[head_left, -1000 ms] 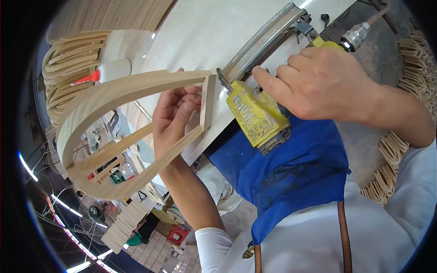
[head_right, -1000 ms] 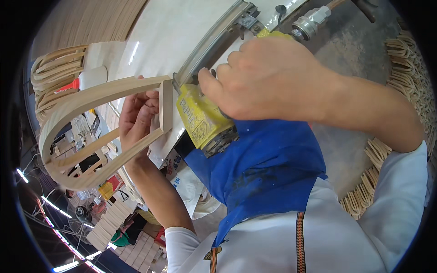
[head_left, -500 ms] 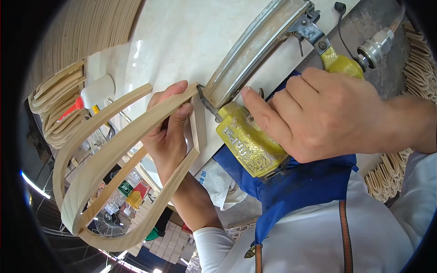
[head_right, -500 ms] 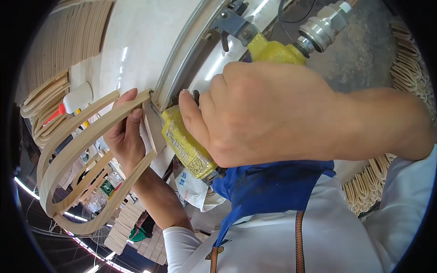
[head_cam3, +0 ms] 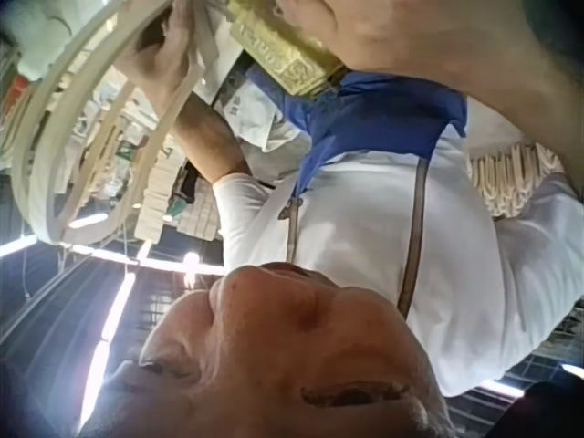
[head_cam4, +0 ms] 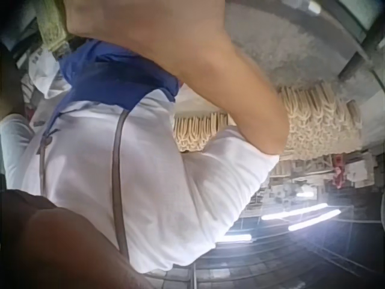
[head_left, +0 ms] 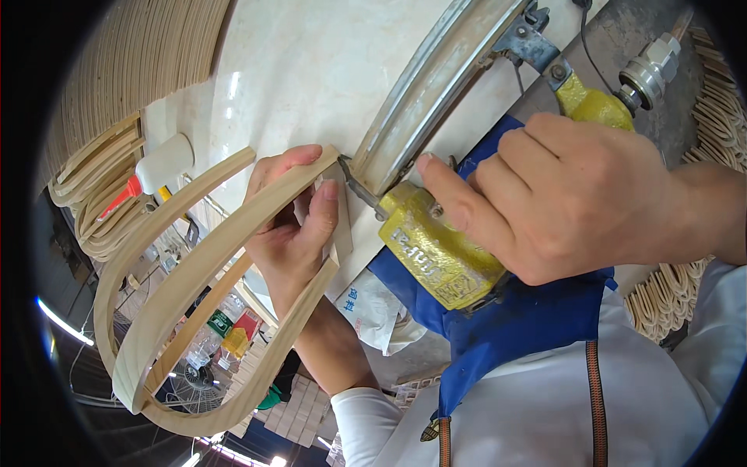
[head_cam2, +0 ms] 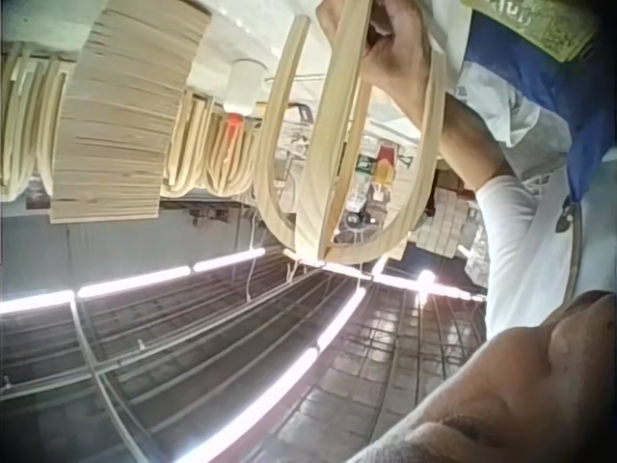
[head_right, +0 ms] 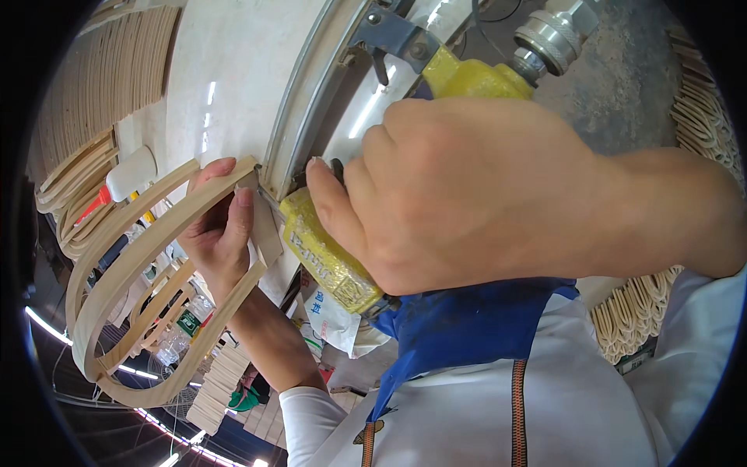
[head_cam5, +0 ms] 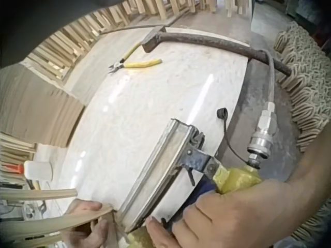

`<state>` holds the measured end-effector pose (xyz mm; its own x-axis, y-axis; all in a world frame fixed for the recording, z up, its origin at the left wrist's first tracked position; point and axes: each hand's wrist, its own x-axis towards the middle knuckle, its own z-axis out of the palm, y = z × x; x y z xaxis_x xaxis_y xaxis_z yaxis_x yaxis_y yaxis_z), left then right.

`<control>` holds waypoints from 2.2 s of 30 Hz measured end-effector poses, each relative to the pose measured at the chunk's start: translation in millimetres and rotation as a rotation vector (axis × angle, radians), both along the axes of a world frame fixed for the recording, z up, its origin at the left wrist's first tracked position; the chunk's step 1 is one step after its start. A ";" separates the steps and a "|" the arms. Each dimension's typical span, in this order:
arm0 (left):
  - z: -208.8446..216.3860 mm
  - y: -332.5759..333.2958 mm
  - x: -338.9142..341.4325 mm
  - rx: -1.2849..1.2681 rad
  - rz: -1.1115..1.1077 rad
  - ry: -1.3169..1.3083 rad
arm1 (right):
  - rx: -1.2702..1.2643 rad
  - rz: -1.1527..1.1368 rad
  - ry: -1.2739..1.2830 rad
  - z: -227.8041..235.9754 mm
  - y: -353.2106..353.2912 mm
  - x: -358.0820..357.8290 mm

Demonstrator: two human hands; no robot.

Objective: Assembling curved wooden frame components using a pneumatic nail gun.

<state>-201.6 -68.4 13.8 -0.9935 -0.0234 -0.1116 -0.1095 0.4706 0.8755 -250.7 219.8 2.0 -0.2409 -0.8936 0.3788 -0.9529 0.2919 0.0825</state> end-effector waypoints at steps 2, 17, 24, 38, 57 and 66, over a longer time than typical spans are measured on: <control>-1.2 1.4 0.1 0.010 0.007 0.014 | -0.014 0.009 0.004 0.1 1.5 -0.3; -1.5 -5.6 0.8 0.015 -0.023 0.018 | -0.008 0.018 -0.001 -0.8 4.5 0.1; 2.5 -6.4 1.5 -0.065 -0.029 -0.013 | -0.010 0.009 -0.039 -3.3 5.3 2.8; -7.2 -2.6 -0.2 0.037 -0.022 0.085 | 0.038 0.054 -0.221 0.9 8.8 0.3; -3.6 -2.2 -0.4 0.022 -0.022 0.050 | -0.065 0.072 -0.078 0.8 -1.0 -13.1; -6.1 -3.7 -1.3 0.029 -0.043 0.055 | -0.041 0.078 -0.070 6.7 -0.3 -18.2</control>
<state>-202.9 -72.1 7.7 -0.9982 0.0223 -0.0564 -0.0404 0.4481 0.8931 -268.8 219.5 8.7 -0.1980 -0.8948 0.4001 -0.9759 0.2181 0.0048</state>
